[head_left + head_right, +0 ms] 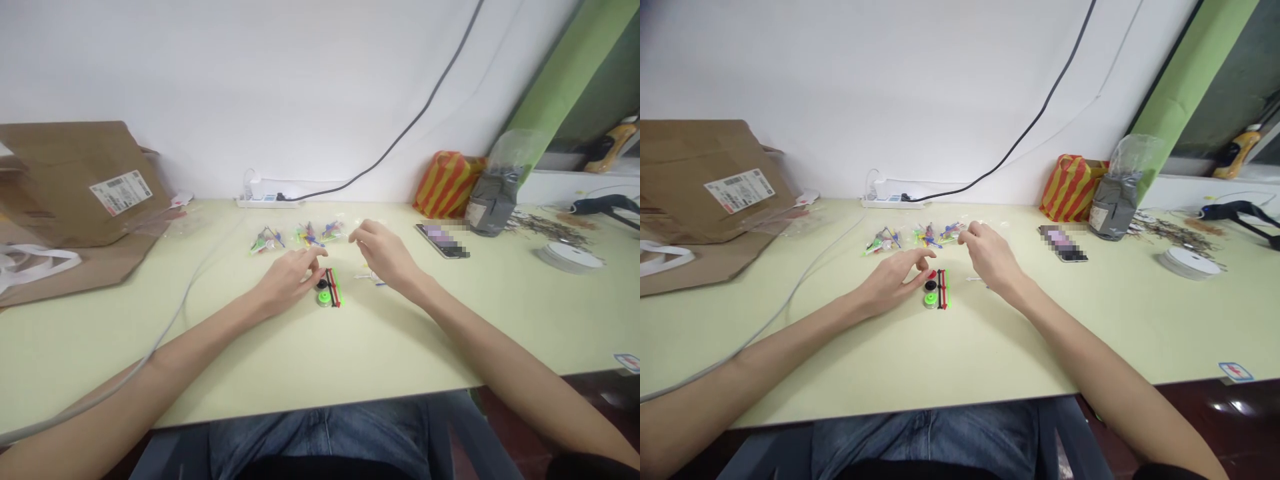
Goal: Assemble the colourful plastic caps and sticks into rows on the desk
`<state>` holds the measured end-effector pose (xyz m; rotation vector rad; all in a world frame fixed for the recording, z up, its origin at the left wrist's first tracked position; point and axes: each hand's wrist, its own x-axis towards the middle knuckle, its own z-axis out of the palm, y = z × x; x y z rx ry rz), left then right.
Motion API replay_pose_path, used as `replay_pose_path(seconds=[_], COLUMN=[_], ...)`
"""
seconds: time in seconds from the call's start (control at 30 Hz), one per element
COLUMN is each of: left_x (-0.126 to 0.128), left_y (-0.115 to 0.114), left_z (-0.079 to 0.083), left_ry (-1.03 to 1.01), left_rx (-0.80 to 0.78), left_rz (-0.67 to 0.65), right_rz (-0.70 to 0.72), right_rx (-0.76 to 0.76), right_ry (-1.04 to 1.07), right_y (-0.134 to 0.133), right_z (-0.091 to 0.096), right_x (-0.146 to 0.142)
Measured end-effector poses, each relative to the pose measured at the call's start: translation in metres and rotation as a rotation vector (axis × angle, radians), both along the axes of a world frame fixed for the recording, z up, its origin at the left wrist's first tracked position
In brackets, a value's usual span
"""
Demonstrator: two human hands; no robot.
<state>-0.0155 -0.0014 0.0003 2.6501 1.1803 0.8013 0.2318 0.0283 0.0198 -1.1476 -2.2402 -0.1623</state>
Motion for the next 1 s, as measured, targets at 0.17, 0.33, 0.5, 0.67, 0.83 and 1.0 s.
replay_pose_path(seconds=[0.17, 0.33, 0.5, 0.67, 0.83, 1.0], left_x=[0.000, 0.001, 0.001, 0.001, 0.001, 0.003], left_y=[0.000, 0.000, 0.000, 0.001, 0.000, -0.002], left_z=[-0.001, -0.002, -0.002, -0.003, -0.003, -0.003], left_ry=[0.006, 0.026, 0.029, 0.025, 0.009, 0.021], left_rx=[0.024, 0.049, 0.054, 0.043, 0.067, 0.081], left_rz=[0.005, -0.001, 0.006, 0.001, 0.002, -0.033], right_rz=[0.087, 0.232, 0.271, 0.263, 0.361, 0.339], right_rx=[-0.244, -0.656, -0.792, -0.825, -0.529, -0.413], right_ry=[0.004, -0.080, -0.148, -0.151, -0.007, 0.249], right_y=[0.007, 0.015, 0.010, -0.001, -0.004, -0.006], right_z=[0.005, 0.011, 0.012, 0.005, 0.004, 0.004], right_x=[0.018, 0.037, 0.036, 0.022, 0.010, 0.003])
